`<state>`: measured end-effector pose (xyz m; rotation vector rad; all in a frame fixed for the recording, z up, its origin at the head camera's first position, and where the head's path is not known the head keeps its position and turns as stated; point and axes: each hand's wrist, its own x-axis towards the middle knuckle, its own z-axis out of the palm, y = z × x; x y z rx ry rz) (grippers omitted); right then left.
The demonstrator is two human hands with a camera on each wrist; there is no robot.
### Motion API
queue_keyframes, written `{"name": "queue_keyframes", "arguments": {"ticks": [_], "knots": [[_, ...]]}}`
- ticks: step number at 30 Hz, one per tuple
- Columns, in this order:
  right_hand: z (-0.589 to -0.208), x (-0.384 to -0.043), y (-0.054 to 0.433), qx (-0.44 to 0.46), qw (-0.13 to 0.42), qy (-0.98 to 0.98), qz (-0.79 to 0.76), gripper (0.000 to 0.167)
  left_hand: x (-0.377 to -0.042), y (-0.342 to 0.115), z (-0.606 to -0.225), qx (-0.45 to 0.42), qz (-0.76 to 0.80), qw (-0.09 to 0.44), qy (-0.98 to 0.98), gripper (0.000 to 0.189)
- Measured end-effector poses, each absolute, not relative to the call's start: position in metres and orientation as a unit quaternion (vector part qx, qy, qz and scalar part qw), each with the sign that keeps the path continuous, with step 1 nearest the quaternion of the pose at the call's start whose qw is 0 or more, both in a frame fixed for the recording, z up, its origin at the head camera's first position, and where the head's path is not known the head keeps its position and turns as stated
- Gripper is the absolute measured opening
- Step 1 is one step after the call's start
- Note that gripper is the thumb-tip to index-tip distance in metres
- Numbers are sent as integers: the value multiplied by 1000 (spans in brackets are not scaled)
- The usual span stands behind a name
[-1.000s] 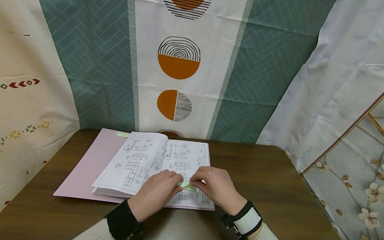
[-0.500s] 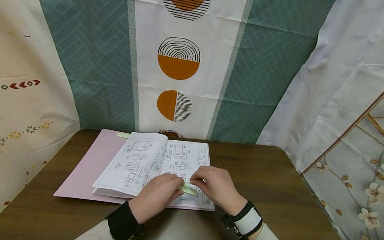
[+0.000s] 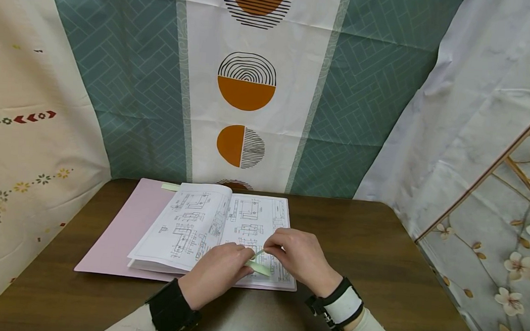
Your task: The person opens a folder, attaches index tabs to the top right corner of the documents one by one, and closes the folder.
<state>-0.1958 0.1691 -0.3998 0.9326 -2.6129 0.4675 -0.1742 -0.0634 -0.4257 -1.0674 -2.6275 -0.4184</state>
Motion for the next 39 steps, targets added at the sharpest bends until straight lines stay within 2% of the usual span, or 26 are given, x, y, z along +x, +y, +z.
{"name": "queue_keyframes", "arguments": {"ticks": [14,28,39], "knots": [[-396,-199,179,324,180,-914,166,19,-172,-68,-422,-344,-115,143,-921,17],[-401,-201,188,301,190,-923,146,14,-145,-79,-432,-374,-110,167,-906,18],[-404,-200,186,291,177,-928,148,14,-138,-78,-439,-388,-110,121,-907,16]]}}
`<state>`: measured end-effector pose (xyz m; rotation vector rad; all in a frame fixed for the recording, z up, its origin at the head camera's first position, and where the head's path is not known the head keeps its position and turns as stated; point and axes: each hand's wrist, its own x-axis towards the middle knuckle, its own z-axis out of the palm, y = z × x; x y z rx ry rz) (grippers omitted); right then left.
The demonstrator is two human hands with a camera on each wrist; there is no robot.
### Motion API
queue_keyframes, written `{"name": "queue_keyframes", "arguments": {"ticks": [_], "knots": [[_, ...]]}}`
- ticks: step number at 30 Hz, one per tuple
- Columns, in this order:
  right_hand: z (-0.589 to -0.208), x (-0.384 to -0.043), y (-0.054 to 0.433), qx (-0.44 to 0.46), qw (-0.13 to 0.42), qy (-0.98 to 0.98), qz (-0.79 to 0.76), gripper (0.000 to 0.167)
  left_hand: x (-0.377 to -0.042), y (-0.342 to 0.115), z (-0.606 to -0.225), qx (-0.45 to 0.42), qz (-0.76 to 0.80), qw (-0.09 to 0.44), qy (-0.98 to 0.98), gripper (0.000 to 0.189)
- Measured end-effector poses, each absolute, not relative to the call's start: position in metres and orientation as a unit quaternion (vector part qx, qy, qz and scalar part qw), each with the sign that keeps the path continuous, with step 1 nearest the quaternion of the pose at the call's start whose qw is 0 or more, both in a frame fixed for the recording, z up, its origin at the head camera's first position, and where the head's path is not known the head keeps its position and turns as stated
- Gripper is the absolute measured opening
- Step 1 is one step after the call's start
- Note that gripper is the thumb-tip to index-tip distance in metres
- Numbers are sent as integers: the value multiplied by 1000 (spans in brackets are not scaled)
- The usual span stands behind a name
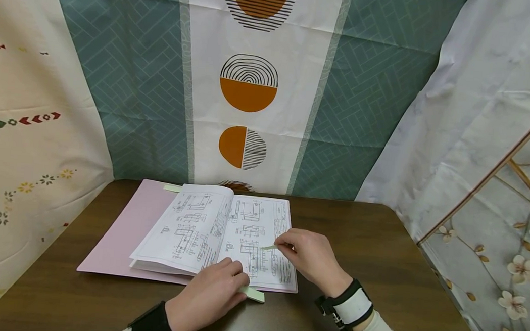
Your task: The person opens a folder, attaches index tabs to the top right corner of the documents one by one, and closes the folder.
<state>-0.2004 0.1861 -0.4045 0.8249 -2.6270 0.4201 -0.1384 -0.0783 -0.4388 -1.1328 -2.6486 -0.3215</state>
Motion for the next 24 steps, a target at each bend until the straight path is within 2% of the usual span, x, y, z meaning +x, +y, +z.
{"name": "queue_keyframes", "arguments": {"ticks": [24], "knots": [[-409,-199,182,292,164,-931,145,14,-141,-80,-454,-404,-55,148,-901,26]]}}
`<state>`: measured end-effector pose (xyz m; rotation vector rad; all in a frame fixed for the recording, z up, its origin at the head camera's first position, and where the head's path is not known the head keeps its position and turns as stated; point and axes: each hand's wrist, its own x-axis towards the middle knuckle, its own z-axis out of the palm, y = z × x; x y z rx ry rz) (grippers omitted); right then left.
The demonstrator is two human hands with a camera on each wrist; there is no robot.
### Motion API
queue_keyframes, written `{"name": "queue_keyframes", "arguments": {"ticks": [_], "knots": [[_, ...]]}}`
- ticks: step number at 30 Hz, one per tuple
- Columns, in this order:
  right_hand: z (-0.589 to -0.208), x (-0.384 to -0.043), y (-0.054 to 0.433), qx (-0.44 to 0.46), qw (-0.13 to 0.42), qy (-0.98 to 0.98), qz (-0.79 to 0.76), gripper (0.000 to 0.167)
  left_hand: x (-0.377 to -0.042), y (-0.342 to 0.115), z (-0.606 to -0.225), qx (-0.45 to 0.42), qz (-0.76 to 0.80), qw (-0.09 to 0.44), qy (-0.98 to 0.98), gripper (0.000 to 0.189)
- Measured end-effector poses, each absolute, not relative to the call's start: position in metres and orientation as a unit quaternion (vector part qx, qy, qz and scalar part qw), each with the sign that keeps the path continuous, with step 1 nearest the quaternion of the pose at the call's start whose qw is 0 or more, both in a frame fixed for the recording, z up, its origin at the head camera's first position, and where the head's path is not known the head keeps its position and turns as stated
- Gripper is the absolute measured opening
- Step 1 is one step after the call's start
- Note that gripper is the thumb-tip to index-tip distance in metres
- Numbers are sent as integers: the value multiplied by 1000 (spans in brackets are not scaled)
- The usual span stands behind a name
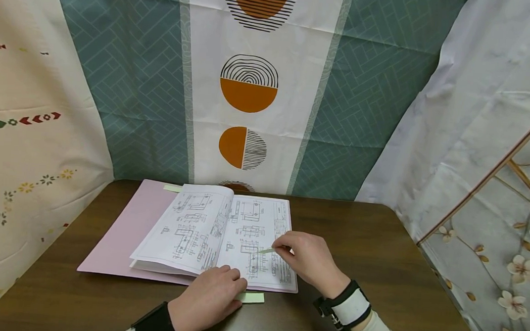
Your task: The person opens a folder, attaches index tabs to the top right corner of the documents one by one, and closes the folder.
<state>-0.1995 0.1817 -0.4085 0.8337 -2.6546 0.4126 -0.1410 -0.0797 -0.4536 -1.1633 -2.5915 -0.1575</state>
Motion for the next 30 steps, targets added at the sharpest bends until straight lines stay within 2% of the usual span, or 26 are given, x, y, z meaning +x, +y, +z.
{"name": "queue_keyframes", "arguments": {"ticks": [15,20,26,30], "knots": [[-409,-199,181,291,156,-932,147,14,-142,-80,-453,-404,-64,127,-904,25],[-409,-200,181,296,158,-931,144,16,-147,-81,-447,-395,-80,103,-909,23],[-412,-203,183,294,161,-931,144,15,-160,-82,-436,-353,-69,133,-924,24],[-414,-206,185,288,160,-933,143,12,-171,-81,-431,-308,-52,131,-941,30]]}}
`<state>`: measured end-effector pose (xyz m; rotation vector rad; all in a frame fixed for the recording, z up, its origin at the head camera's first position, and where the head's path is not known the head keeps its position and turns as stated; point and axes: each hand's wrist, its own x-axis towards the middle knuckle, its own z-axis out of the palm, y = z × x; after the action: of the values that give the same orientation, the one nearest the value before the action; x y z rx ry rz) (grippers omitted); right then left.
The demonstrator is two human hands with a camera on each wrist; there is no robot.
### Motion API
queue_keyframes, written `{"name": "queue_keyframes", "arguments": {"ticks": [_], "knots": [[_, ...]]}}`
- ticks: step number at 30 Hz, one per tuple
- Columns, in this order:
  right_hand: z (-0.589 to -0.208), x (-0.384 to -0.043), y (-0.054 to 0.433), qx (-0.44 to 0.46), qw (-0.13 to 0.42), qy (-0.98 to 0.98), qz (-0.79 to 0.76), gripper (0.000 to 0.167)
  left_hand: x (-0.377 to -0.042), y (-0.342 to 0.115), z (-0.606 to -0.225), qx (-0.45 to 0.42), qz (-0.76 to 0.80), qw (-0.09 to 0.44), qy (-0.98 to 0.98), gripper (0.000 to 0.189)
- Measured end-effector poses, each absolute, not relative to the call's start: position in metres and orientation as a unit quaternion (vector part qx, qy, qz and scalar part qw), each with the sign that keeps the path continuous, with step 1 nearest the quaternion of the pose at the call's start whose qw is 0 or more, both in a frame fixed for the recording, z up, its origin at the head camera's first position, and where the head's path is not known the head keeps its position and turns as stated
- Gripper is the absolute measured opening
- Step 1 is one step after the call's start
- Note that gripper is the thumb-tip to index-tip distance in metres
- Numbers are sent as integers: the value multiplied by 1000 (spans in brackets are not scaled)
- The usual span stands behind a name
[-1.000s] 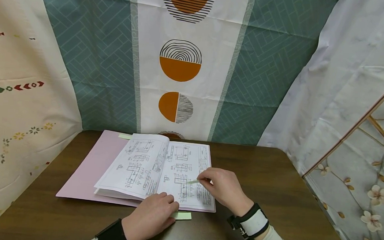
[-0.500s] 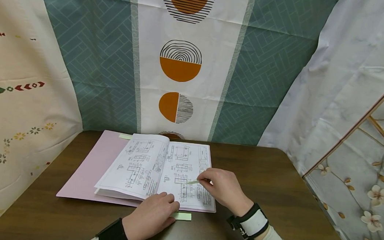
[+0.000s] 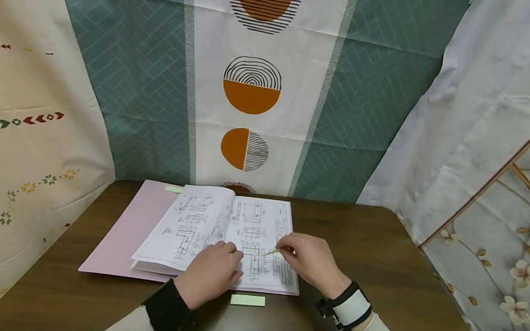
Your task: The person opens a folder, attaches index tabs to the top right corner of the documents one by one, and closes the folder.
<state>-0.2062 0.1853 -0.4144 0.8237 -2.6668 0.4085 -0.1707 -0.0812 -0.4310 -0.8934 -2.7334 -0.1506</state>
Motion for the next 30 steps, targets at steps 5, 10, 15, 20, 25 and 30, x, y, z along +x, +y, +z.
{"name": "queue_keyframes", "arguments": {"ticks": [5,10,15,20,25,30], "knots": [[-417,-215,188,285,167,-935,131,11,-179,-83,-430,-266,-46,106,-957,34],[-418,-229,196,282,171,-937,113,13,-185,-85,-433,-250,-38,96,-963,37],[-421,-249,208,274,173,-942,89,16,-189,-86,-436,-244,-26,91,-965,37],[-421,-272,217,273,173,-943,80,17,-189,-85,-437,-241,-15,86,-967,38],[-425,-297,224,273,192,-940,75,12,-188,-85,-437,-241,-10,79,-967,41],[-430,-320,224,270,205,-938,69,14,-189,-83,-438,-244,0,78,-967,41]]}}
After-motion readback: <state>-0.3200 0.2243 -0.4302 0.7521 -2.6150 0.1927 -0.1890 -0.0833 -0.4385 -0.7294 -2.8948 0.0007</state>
